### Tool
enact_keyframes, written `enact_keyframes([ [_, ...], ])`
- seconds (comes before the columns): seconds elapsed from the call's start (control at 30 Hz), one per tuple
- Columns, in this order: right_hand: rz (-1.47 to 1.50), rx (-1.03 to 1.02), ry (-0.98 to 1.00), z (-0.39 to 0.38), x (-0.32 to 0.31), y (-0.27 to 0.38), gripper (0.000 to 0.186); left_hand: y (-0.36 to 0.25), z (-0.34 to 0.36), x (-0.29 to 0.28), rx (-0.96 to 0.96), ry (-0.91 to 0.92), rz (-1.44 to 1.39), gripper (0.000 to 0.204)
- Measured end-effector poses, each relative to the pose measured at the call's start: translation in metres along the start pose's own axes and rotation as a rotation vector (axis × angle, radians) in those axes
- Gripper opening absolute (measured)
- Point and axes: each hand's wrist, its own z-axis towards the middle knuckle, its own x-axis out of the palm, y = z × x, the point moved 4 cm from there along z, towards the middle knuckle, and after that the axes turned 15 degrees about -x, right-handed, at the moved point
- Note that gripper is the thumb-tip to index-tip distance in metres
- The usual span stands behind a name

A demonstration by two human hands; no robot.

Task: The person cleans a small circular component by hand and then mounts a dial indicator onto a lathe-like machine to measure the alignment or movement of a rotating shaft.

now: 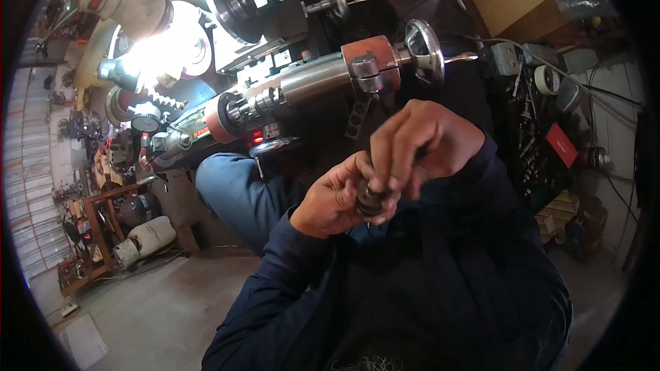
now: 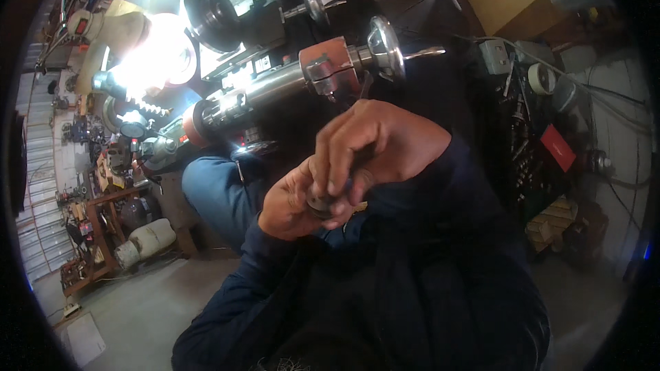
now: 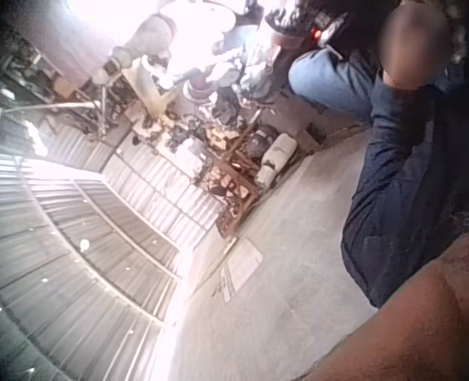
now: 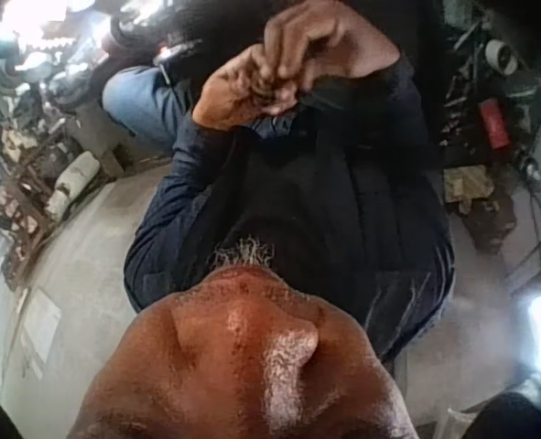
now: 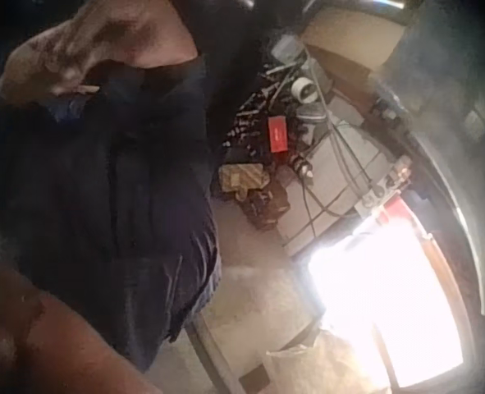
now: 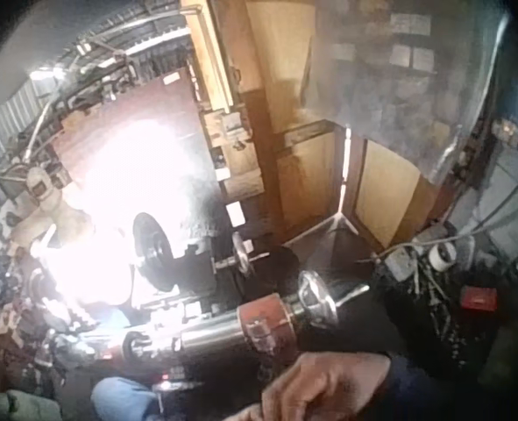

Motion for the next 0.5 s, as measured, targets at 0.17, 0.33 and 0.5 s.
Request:
enact_keyframes([
  [0.17,0.167,-0.089,-0.515,-0.009,-0.005,0.009,0.019,-0.008,0.002,-0.005,0.082,0.211,-0.022,0.032],
  [0.33,-0.42,-0.069,-0.269,0.004,0.009,0.006,0.035,-0.018,-0.009,-0.005,0.136,0.203,-0.112,0.034],
  [0.5,-0.543,-0.122,-0.204,0.006,0.028,0.007,0.033,-0.019,-0.014,-0.01,0.128,-0.192,0.053,0.041],
])
